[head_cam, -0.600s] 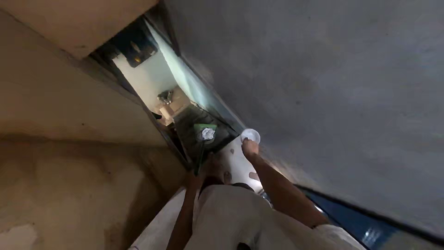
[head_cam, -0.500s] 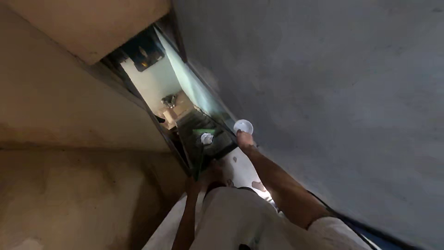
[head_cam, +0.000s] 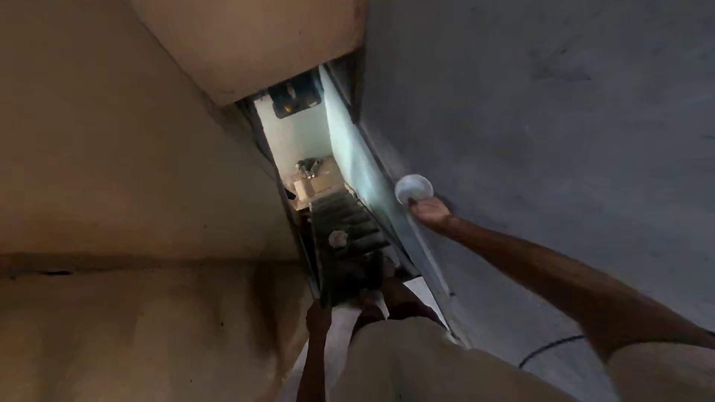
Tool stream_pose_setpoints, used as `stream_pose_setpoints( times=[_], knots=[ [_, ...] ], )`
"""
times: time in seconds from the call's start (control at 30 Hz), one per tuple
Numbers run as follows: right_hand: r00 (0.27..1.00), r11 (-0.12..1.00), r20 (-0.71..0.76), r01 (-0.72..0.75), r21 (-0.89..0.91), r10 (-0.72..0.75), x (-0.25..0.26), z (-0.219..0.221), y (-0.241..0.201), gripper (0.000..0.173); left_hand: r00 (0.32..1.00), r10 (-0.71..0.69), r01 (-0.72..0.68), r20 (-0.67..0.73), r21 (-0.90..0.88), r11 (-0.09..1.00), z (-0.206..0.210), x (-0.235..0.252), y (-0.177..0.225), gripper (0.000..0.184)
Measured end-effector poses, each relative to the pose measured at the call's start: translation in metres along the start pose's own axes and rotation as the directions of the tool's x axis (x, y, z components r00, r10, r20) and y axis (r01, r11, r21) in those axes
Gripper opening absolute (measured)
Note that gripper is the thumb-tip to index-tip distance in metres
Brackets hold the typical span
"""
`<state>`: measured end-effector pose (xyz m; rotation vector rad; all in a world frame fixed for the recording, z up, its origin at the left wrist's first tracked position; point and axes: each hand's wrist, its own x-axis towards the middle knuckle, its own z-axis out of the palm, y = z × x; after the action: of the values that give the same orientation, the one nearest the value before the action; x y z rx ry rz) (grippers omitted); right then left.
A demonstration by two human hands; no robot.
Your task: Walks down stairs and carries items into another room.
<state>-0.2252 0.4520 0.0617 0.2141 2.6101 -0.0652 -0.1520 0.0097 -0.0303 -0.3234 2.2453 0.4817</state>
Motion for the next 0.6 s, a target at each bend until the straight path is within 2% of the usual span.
stream_pose_setpoints(
  times=[0.13,0.33,0.43,0.5,0.6],
  knots=[
    [0.986,0.992,0.148,-0.09,0.083,0.077,0.025,0.072,0.03,0.039,0.999,-0.037,0.036,-0.021,-0.066,0.997,0.006,0.041,0.006,0.041],
    [0.96,0.952,0.122,-0.269,0.145,0.253,0.083,0.214,0.043,0.043,0.993,-0.089,0.072,-0.074,-0.211,0.975,0.054,0.149,0.01,0.042],
    [0.959,0.952,0.109,-0.275,0.131,0.262,0.136,0.277,0.039,0.04,0.988,-0.117,0.091,-0.099,-0.236,0.967,0.07,0.209,0.023,0.041],
    [0.953,0.947,0.152,-0.283,0.155,0.26,0.158,0.297,0.033,0.039,0.987,-0.125,0.098,-0.097,-0.244,0.965,0.076,0.235,0.031,0.041],
    [0.946,0.945,0.176,-0.298,0.136,0.273,0.191,0.297,0.027,0.039,0.986,-0.143,0.115,-0.087,-0.263,0.958,0.071,0.264,0.053,0.043]
  ],
)
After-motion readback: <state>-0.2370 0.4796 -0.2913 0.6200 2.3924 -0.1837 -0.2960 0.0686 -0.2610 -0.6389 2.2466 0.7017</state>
